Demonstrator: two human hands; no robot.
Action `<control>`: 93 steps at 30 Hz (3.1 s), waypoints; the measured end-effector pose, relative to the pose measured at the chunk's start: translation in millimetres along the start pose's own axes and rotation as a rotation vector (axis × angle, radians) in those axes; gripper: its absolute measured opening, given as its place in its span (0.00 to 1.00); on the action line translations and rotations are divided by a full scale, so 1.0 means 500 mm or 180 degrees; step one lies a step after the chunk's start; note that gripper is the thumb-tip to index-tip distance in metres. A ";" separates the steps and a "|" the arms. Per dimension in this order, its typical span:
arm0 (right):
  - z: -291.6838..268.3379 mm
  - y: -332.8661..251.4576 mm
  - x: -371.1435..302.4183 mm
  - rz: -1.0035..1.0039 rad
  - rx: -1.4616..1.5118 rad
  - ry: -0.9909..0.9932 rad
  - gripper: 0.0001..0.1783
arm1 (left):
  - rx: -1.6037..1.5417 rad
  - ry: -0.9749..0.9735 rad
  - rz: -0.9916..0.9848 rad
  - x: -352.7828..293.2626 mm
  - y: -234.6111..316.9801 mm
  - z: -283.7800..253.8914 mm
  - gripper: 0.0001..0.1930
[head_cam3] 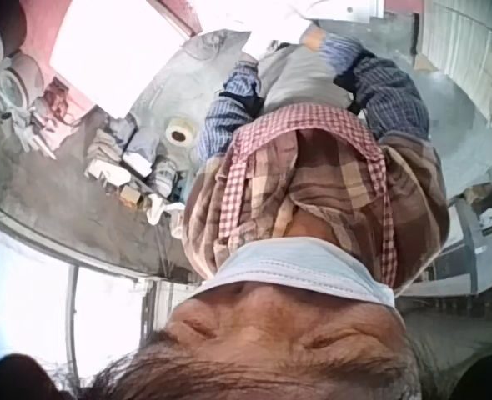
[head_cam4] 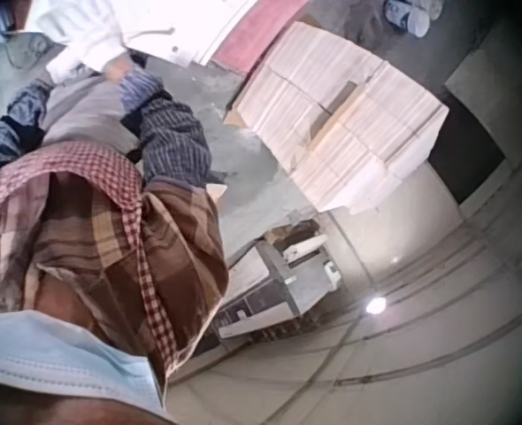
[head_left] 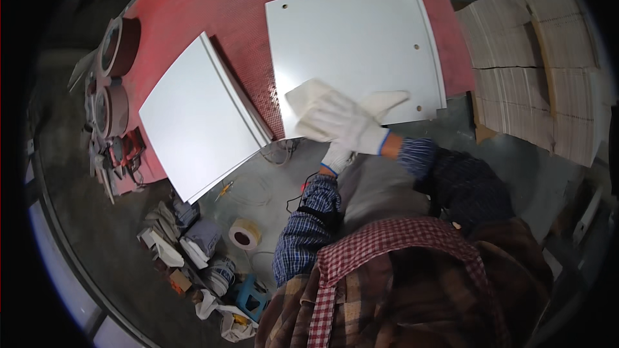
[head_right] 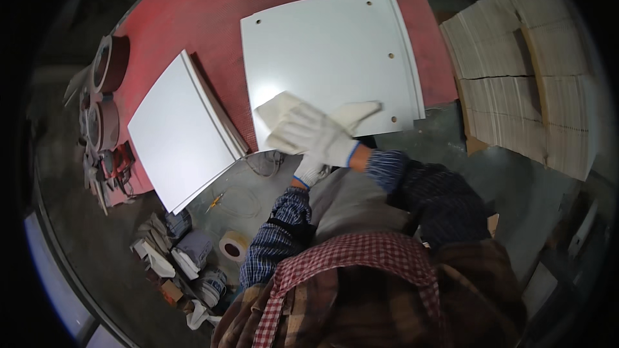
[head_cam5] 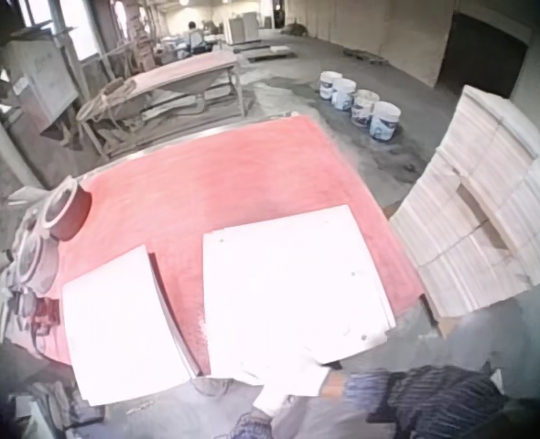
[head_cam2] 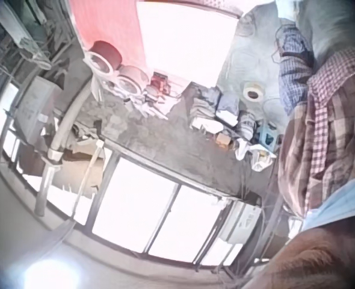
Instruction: Cleaning and polishing white square furniture panels with a white cloth.
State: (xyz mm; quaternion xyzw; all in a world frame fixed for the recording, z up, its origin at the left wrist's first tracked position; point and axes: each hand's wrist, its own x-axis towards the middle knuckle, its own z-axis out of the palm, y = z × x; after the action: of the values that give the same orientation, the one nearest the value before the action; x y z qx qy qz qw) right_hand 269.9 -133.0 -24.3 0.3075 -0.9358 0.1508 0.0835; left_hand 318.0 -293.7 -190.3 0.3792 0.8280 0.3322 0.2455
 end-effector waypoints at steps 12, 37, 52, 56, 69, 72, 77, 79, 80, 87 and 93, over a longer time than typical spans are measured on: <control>-0.096 0.082 -0.280 0.1453 -0.0576 0.0194 0.35 | -0.5158 -0.0248 -0.1467 0.046 0.111 -0.061 0.20; -0.194 0.264 -0.234 0.3169 0.5331 0.0167 0.22 | -0.3678 0.4064 -0.0846 0.099 0.426 -0.460 0.12; -0.107 0.234 0.205 0.0832 0.2665 0.0014 0.24 | 0.2867 0.2269 0.1316 -0.164 0.422 -0.763 0.23; -0.060 0.160 0.261 0.1244 0.3266 -0.0347 0.24 | 0.3114 0.1843 0.1144 -0.236 0.311 -0.764 0.23; 0.099 -0.080 0.403 0.2972 0.5378 -0.0948 0.23 | 0.2501 0.1158 0.0575 -0.355 0.033 -0.759 0.34; 0.103 -0.097 0.393 0.3440 0.5865 -0.0792 0.23 | 0.2211 0.1097 0.0447 -0.363 0.010 -0.765 0.34; 0.109 -0.099 0.373 0.4090 0.6696 -0.0457 0.23 | 0.2090 0.0894 0.0288 -0.350 -0.007 -0.761 0.31; 0.093 -0.105 0.396 0.3071 0.6485 -0.1246 0.22 | 0.2306 0.0990 0.0076 -0.382 -0.019 -0.741 0.34; 0.055 -0.078 0.355 0.2980 0.5279 -0.1779 0.21 | 0.2287 0.0959 0.0155 -0.377 -0.036 -0.729 0.34; -0.150 0.066 -0.021 0.2168 0.3862 -0.0290 0.20 | 0.2170 0.0815 -0.0042 -0.372 -0.118 -0.621 0.38; -0.199 0.115 -0.266 0.3356 0.1817 0.0369 0.18 | 0.2433 0.0908 -0.0074 -0.391 -0.184 -0.580 0.38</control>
State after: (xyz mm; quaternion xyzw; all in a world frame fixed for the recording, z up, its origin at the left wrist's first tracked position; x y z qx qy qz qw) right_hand 347.7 17.2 23.2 -0.1965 -0.8786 0.4337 -0.0375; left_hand 199.8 -599.0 -37.0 0.3839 0.9218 0.0471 -0.0267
